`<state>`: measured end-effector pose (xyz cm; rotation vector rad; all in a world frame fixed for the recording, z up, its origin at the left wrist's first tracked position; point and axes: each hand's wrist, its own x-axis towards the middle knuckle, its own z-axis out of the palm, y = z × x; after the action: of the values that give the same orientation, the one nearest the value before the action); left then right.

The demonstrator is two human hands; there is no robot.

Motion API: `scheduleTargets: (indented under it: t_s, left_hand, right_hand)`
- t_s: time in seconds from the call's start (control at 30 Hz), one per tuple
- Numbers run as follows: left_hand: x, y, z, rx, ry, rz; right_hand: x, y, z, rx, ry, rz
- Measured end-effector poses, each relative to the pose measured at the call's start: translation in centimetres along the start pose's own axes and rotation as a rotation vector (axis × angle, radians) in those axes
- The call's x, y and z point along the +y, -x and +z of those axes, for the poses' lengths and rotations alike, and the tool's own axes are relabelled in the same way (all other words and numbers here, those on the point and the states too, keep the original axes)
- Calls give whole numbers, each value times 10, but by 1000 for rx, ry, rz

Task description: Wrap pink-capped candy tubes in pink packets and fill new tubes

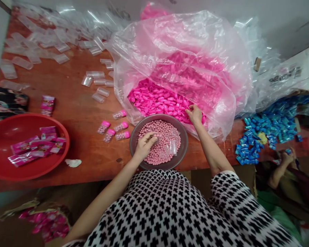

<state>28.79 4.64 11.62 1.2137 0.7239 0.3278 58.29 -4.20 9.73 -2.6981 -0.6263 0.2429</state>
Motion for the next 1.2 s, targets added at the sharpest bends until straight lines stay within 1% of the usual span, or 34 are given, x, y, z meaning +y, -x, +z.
scheduleTargets:
  t_s: [0.07, 0.13, 0.2, 0.23, 0.3, 0.37, 0.4, 0.5, 0.57, 0.63, 0.67, 0.7, 0.73, 0.77, 0.83, 0.87, 0.9, 0.97, 1.03, 1.2]
  left_hand:
    - [6, -4, 6, -14, 72, 7]
    - [11, -9, 16, -37, 160, 25]
    - [14, -15, 26, -46, 254, 48]
    - [15, -17, 30, -43, 295, 55]
    - [15, -21, 34, -19, 350, 66]
    - [14, -21, 33, 10, 371, 77]
    - [14, -20, 31, 24, 369, 85]
    - [13, -12, 24, 40, 325, 100]
    - [14, -6, 22, 38, 273, 112]
    - [15, 0, 20, 41, 199, 149]
    - [15, 3, 19, 44, 157, 174]
    - [15, 5, 18, 46, 117, 198]
    - [15, 7, 16, 42, 79, 216]
    - [15, 9, 15, 36, 40, 230]
    - [13, 12, 11, 33, -53, 258]
    - [12, 13, 9, 36, -106, 278]
    - [11, 14, 8, 43, -154, 303]
    - [8, 16, 6, 59, -226, 357]
    - [7, 18, 4, 70, -278, 398]
    - [11, 24, 0, 57, -397, 486]
  right_hand:
    - [-3, 13, -8, 21, -66, -65]
    - [-12, 33, -15, -4, -157, -191]
    - [-27, 59, -21, -81, -240, -316]
    - [-35, 73, -22, -121, -281, -354]
    - [-51, 98, -24, -212, -404, -380]
    - [-62, 118, -25, -341, -611, -344]
    - [-66, 124, -25, -424, -730, -299]
    - [-67, 134, -27, -670, -1011, -99]
    - [-65, 135, -28, -786, -1071, 25]
    - [-63, 136, -31, -899, -1046, 109]
    - [-62, 136, -33, -945, -1007, 129]
    - [-61, 136, -35, -953, -960, 120]
    - [-61, 136, -38, -905, -907, 74]
    - [-62, 136, -41, -803, -852, -11]
    - [-65, 139, -46, -533, -740, -251]
    - [-68, 141, -49, -423, -681, -380]
    - [-71, 143, -50, -355, -625, -501]
    - [-76, 148, -51, -321, -530, -692]
    - [-80, 151, -49, -319, -446, -810]
    - [-78, 155, -44, -312, -280, -933]
